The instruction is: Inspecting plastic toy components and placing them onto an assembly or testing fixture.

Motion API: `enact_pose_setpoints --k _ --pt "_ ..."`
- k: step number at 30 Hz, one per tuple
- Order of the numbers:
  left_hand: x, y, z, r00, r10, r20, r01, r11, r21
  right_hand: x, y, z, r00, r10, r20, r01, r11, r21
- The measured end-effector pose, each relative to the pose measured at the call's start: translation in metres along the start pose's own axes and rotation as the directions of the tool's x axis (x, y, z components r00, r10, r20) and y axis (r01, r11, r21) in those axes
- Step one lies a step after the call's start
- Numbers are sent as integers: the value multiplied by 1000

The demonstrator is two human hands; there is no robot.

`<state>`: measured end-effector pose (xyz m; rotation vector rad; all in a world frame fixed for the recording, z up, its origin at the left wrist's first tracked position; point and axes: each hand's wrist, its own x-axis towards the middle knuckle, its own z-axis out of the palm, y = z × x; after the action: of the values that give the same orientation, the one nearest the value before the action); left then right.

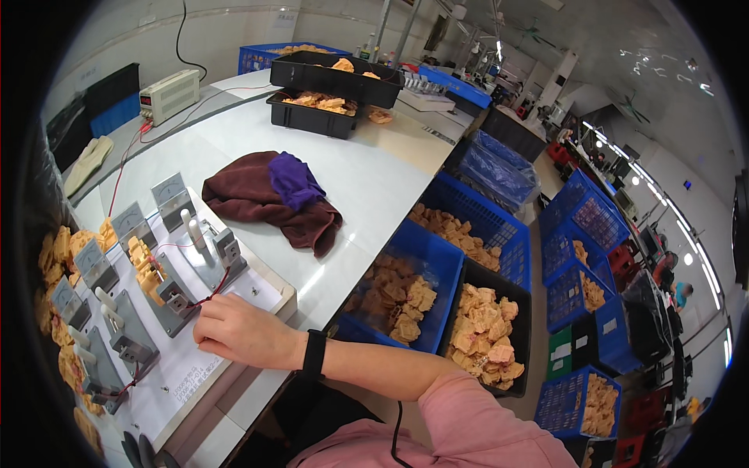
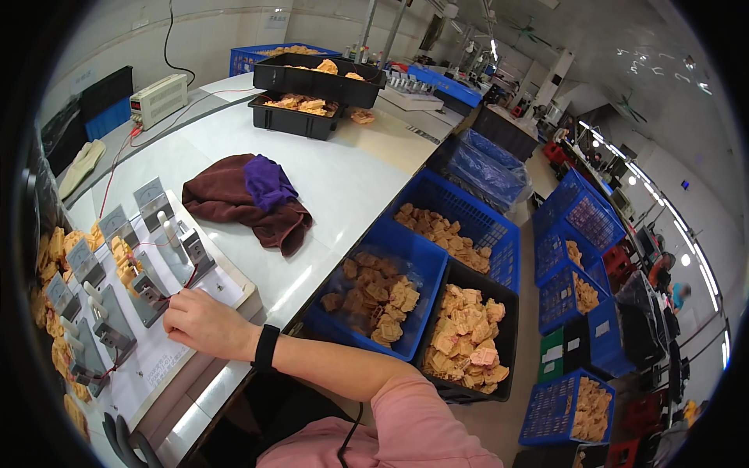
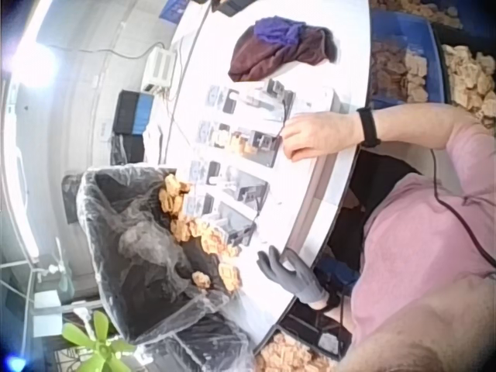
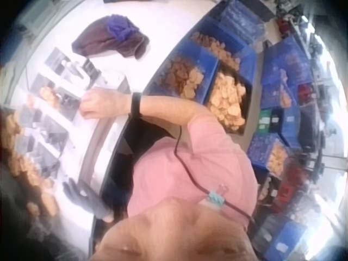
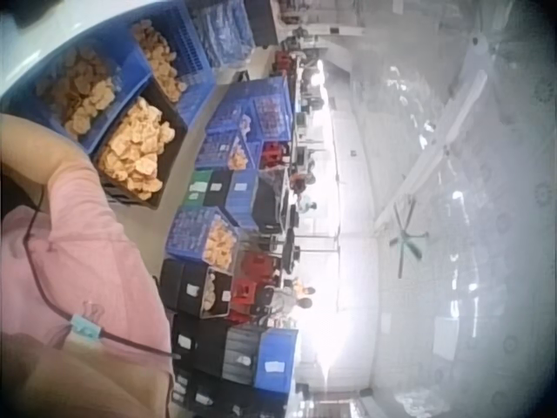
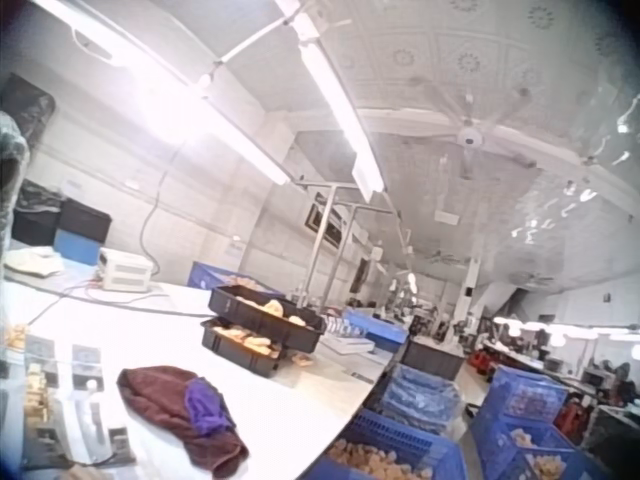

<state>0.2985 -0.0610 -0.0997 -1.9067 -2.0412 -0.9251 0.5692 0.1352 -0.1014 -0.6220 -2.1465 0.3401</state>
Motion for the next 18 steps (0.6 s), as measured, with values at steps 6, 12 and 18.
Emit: enact_pose_setpoints --k 6,12,18 --pt "2 1 -1 999 48 6 -48 997 53 -1 1 0 1000 0 5 0 1000 0" --pt "1 -1 1 998 63 -12 -63 998 17 -1 1 0 1000 3 8 -3 1000 1" --pt "1 -1 1 996 85 -25 -84 996 29 0 0 -1 1000 0 5 0 1000 -4"
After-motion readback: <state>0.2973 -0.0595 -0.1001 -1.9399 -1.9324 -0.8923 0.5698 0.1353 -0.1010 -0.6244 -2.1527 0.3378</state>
